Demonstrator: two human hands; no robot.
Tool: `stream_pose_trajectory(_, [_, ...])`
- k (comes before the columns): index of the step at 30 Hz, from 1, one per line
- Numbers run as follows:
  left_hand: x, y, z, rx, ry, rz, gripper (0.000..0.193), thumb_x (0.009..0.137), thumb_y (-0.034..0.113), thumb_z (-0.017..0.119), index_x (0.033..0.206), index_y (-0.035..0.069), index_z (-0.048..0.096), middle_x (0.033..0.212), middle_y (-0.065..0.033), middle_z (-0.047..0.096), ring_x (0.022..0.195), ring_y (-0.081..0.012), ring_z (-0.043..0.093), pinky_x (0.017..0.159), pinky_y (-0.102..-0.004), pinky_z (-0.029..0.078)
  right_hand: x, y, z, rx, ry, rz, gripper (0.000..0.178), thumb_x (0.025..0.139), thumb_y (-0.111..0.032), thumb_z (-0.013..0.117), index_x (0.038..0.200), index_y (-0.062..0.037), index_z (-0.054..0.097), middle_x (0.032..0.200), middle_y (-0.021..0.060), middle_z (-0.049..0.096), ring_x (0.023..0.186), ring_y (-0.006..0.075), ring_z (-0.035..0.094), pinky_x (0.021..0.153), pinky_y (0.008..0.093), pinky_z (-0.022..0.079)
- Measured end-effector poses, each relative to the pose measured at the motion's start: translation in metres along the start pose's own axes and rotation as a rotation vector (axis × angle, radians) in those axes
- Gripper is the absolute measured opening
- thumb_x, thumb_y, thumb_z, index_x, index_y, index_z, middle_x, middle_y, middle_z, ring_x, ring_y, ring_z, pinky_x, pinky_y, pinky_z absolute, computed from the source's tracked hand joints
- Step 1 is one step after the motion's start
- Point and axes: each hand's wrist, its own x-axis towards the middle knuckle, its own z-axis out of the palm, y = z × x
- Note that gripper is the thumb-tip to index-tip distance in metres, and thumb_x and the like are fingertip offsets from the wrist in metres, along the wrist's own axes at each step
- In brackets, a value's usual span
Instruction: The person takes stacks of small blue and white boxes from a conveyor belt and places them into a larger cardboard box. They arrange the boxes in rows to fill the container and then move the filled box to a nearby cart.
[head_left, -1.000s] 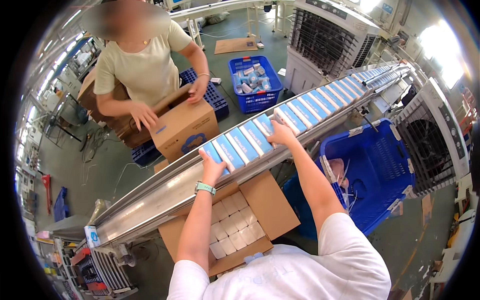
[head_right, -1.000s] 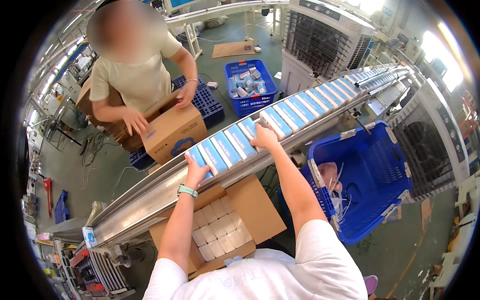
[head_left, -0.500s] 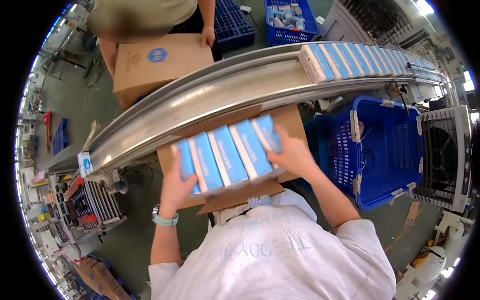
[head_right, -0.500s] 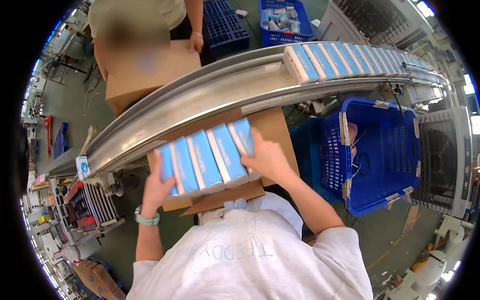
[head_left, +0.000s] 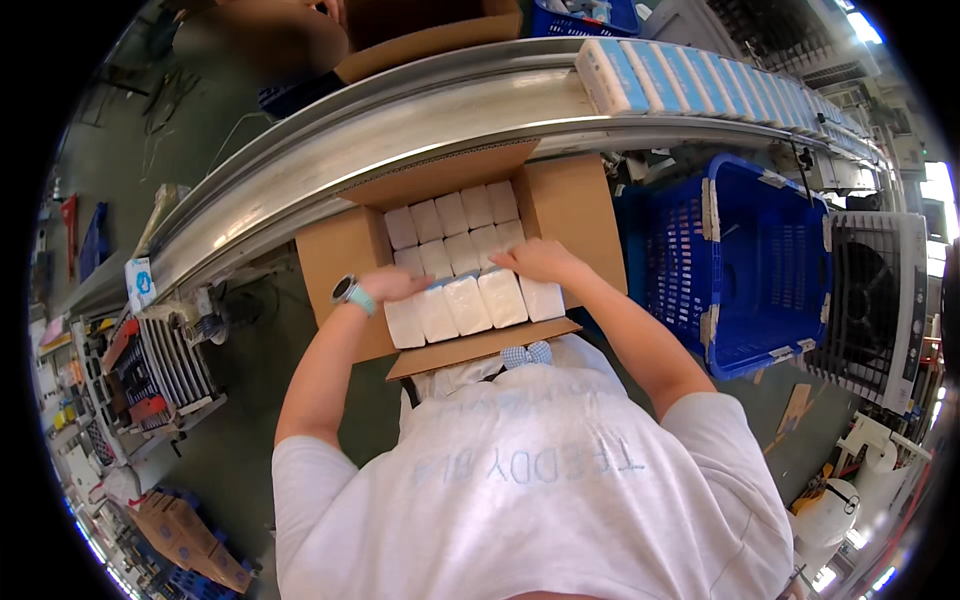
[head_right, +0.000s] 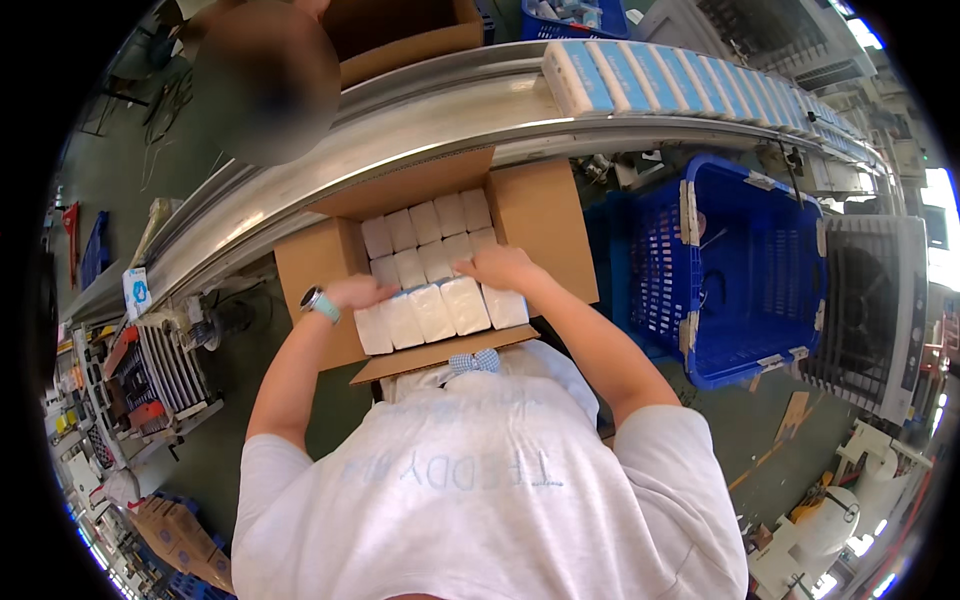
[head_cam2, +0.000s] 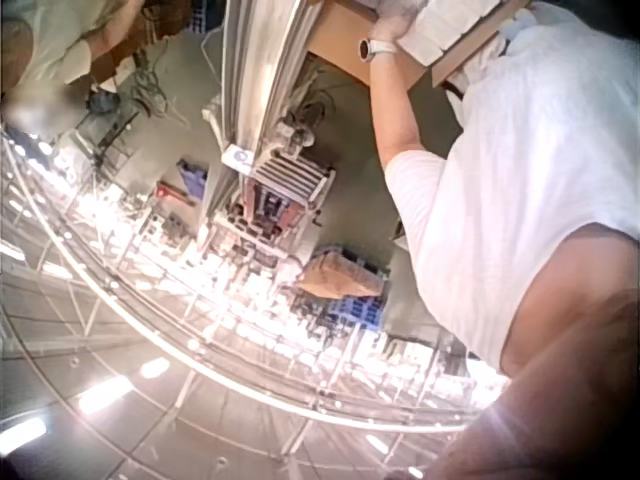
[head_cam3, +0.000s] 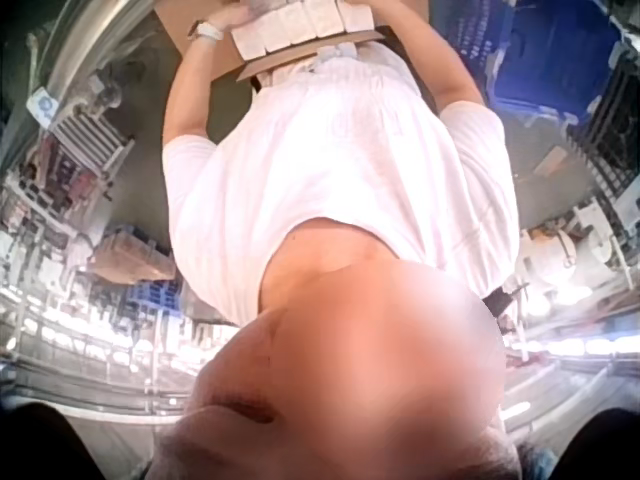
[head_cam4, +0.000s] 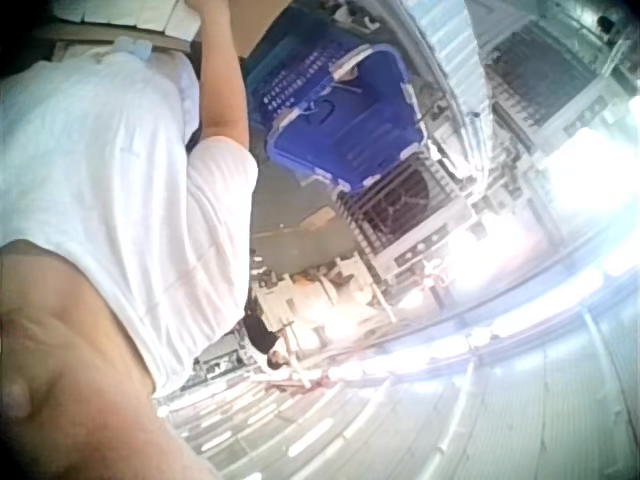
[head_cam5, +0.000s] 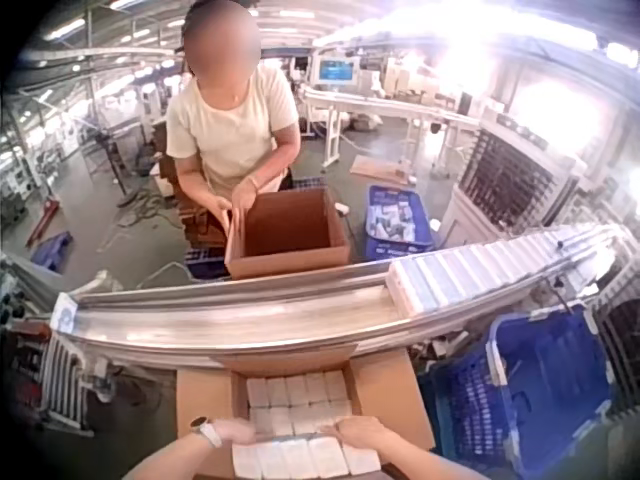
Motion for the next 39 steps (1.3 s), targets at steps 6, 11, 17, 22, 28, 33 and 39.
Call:
stream_pose_trajectory(6, [-0.032,0.003,0.004,0.109,0.002,0.114,0.057,0.066,0.05,0.063,0.098,0.002,0.059,0.091,-0.017,0.061,0.087,-0.032,0.057,0.074,-0.0382,0.045,-0.015,0.009,0.012,0.215,-0.047,-0.281,0.071,0.063,-0.054,0.064,0.112,-0.0035,0.053,0.107,0.0163,0.057,0.099,0.0316,0.053,0.083,0.0359,0.043])
stream_pose_trajectory(11, [-0.029,-0.002,0.007,0.16,0.081,0.117,0.055,0.061,0.043,0.07,0.098,0.004,0.057,0.089,-0.0149,0.061,0.088,-0.0314,0.057,0.073,-0.0388,0.046,0.009,0.029,0.017,0.047,-0.155,-0.356,0.07,0.06,-0.041,0.072,0.116,-0.0045,0.049,0.102,0.0168,0.058,0.096,0.0311,0.054,0.08,0.038,0.043])
stream_pose_trajectory(17, [-0.011,0.01,0.015,0.21,0.066,0.16,0.061,0.056,0.032,0.076,0.103,0.001,0.053,0.092,-0.0179,0.06,0.09,-0.0322,0.057,0.076,-0.0403,0.045,0.011,0.025,0.022,-0.365,-0.126,-0.368,0.061,0.06,-0.038,0.072,0.105,-0.0057,0.048,0.093,0.0126,0.06,0.091,0.0304,0.056,0.075,0.0397,0.044])
stream_pose_trajectory(22, [0.004,0.002,0.013,0.053,-0.046,0.269,0.066,0.058,0.039,0.074,0.106,0.001,0.051,0.097,-0.0202,0.058,0.093,-0.0337,0.055,0.08,-0.0377,0.044,0.013,0.04,0.03,-0.188,0.068,-0.473,0.06,0.063,-0.044,0.068,0.106,-0.0067,0.049,0.094,0.0124,0.06,0.09,0.0301,0.057,0.073,0.0383,0.046])
stream_pose_trajectory(28, [0.045,0.029,0.03,-0.187,0.013,0.331,0.072,0.065,0.054,0.064,0.111,0.001,0.049,0.103,-0.0208,0.057,0.093,-0.0327,0.056,0.081,-0.0372,0.043,-0.001,0.014,0.039,-0.237,0.087,-0.299,0.059,0.068,-0.052,0.061,0.107,-0.008,0.052,0.096,0.0128,0.06,0.09,0.0279,0.058,0.071,0.0403,0.047])
stream_pose_trajectory(33, [0.058,0.028,0.025,0.066,-0.038,0.248,0.085,0.06,0.061,0.063,0.113,-0.003,0.045,0.107,-0.0237,0.054,0.096,-0.0358,0.054,0.083,-0.0395,0.043,-0.01,0.016,-0.025,0.056,0.572,-0.416,0.034,0.074,-0.034,0.06,0.096,-0.0077,0.057,0.088,0.0112,0.061,0.085,0.0282,0.058,0.07,0.0393,0.047])
stream_pose_trajectory(39, [0.0,0.09,-0.032,0.159,0.116,0.189,0.064,0.072,0.047,0.06,0.111,-0.001,0.046,0.095,-0.0195,0.06,0.089,-0.0335,0.057,0.076,-0.0386,0.045,-0.032,0.146,-0.19,0.443,1.491,-0.095,0.022,0.081,-0.014,0.052,0.098,-0.0007,0.058,0.095,0.0162,0.06,0.092,0.0322,0.056,0.076,0.0364,0.045])
